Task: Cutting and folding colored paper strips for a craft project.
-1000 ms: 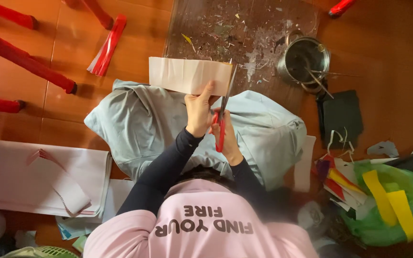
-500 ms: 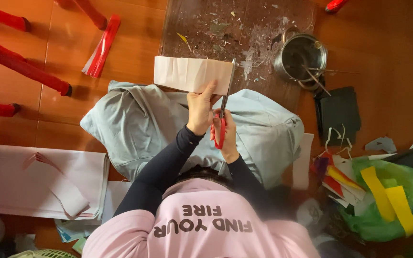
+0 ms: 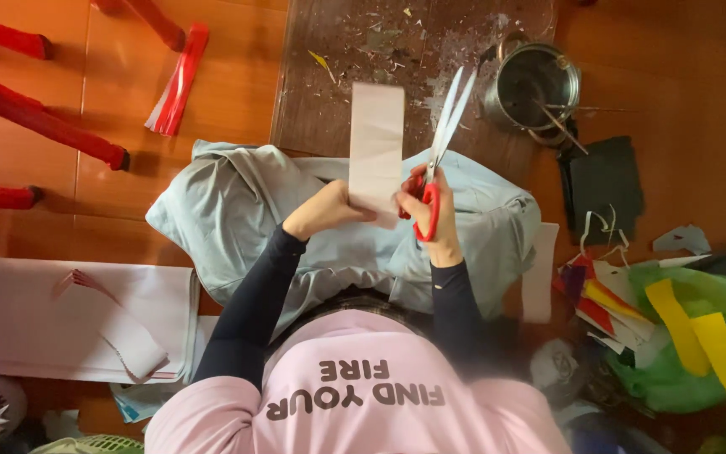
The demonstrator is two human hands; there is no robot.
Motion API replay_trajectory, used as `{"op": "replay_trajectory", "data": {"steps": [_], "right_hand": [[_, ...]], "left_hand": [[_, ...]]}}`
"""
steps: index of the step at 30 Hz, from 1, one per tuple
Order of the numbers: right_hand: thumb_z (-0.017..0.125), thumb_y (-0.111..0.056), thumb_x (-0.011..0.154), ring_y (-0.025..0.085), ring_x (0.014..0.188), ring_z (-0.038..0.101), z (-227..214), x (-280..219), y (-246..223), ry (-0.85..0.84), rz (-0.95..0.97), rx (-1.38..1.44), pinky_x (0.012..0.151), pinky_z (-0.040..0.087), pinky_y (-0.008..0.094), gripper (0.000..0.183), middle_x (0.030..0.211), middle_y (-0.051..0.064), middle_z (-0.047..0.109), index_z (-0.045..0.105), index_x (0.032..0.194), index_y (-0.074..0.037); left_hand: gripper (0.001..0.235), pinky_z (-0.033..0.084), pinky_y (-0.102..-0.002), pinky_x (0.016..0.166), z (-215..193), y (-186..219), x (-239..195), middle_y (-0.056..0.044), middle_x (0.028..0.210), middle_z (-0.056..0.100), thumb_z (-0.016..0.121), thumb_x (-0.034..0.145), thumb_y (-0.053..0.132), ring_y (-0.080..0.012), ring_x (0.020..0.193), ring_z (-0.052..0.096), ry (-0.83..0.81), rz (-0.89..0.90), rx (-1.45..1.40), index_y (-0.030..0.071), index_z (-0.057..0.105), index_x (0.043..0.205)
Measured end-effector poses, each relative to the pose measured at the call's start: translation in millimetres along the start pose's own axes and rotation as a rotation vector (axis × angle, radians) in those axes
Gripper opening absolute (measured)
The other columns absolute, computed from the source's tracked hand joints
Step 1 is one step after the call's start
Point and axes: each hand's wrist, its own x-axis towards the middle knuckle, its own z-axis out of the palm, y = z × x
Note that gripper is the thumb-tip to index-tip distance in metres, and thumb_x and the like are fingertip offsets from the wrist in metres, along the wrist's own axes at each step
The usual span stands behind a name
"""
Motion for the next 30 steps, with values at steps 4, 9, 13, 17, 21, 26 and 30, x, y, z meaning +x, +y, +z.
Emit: {"op": "replay_trajectory", "data": {"steps": [4, 9, 13, 17, 21, 26, 30], "right_hand": [[0.073, 0.005, 0.087, 0.013, 0.076, 0.061, 5.8, -14.0, 22.7, 0.034, -0.031, -0.291, 0.067, 0.052, 0.028, 0.037, 0.092, 0.005, 0.061, 0.05, 0.116, -0.004], [0.072, 0.006, 0.089, 0.011, 0.084, 0.062, 14.6, -31.1, 38.4, -0.106, -0.114, -0.392, 0.077, 0.054, 0.027, 0.038, 0.094, 0.004, 0.063, 0.05, 0.12, -0.003], [0.074, 0.004, 0.089, 0.012, 0.083, 0.063, 17.3, -36.9, 42.9, -0.122, -0.068, -0.459, 0.077, 0.054, 0.027, 0.04, 0.092, 0.005, 0.066, 0.052, 0.123, -0.001], [0.074, 0.002, 0.092, 0.012, 0.086, 0.062, 1.0, -40.3, 36.0, -0.124, -0.1, -0.476, 0.08, 0.053, 0.027, 0.043, 0.095, 0.006, 0.065, 0.052, 0.128, -0.002], [0.075, -0.012, 0.093, 0.013, 0.089, 0.062, -6.6, -45.8, -1.0, -0.148, 0.0, -0.433, 0.08, 0.051, 0.027, 0.043, 0.105, 0.007, 0.064, 0.055, 0.131, -0.006], [0.084, -0.029, 0.086, 0.017, 0.089, 0.058, 10.3, -48.8, -50.4, -0.305, -0.211, -0.898, 0.079, 0.051, 0.028, 0.057, 0.11, 0.009, 0.066, 0.056, 0.13, -0.005], [0.085, -0.031, 0.084, 0.018, 0.078, 0.056, 8.0, -44.0, -57.3, -0.354, -0.147, -0.982, 0.071, 0.049, 0.029, 0.061, 0.099, 0.008, 0.061, 0.056, 0.13, -0.005]], "left_hand": [[0.047, 0.052, -0.022, 0.08, -20.7, 18.9, -7.2, -0.001, 0.114, 0.069, 0.074, 0.097, 0.02, -0.0041, 0.095, 0.064, 0.117, 0.12, -0.441, 0.004, 0.06, 0.139], [0.032, 0.051, -0.02, 0.069, -34.9, 42.1, 4.0, 0.001, 0.101, 0.07, 0.064, 0.105, 0.021, -0.0028, 0.082, 0.063, 0.32, 0.093, -0.565, 0.005, 0.063, 0.132], [0.02, 0.05, -0.02, 0.071, -29.4, 29.4, 13.4, 0.001, 0.098, 0.073, 0.066, 0.105, 0.016, -0.0032, 0.083, 0.064, 0.385, 0.119, -0.481, 0.0, 0.07, 0.116], [0.018, 0.052, -0.021, 0.075, -32.1, 52.9, 5.2, 0.002, 0.099, 0.073, 0.067, 0.104, 0.014, -0.0025, 0.086, 0.063, 0.389, 0.187, -0.467, -0.001, 0.071, 0.114], [0.018, 0.052, -0.021, 0.077, -48.5, 81.5, -6.0, 0.004, 0.097, 0.071, 0.069, 0.103, 0.012, -0.0019, 0.087, 0.061, 0.287, 0.182, -0.233, -0.002, 0.071, 0.113], [0.017, 0.051, -0.022, 0.075, -54.8, 103.0, -8.5, 0.005, 0.09, 0.066, 0.07, 0.1, 0.009, -0.0014, 0.085, 0.056, 0.046, 0.112, 0.033, -0.003, 0.071, 0.113], [0.018, 0.051, -0.022, 0.072, -55.4, 108.3, -6.7, 0.003, 0.086, 0.068, 0.07, 0.098, 0.009, -0.0013, 0.081, 0.057, -0.024, 0.085, 0.109, -0.003, 0.072, 0.112]]}}
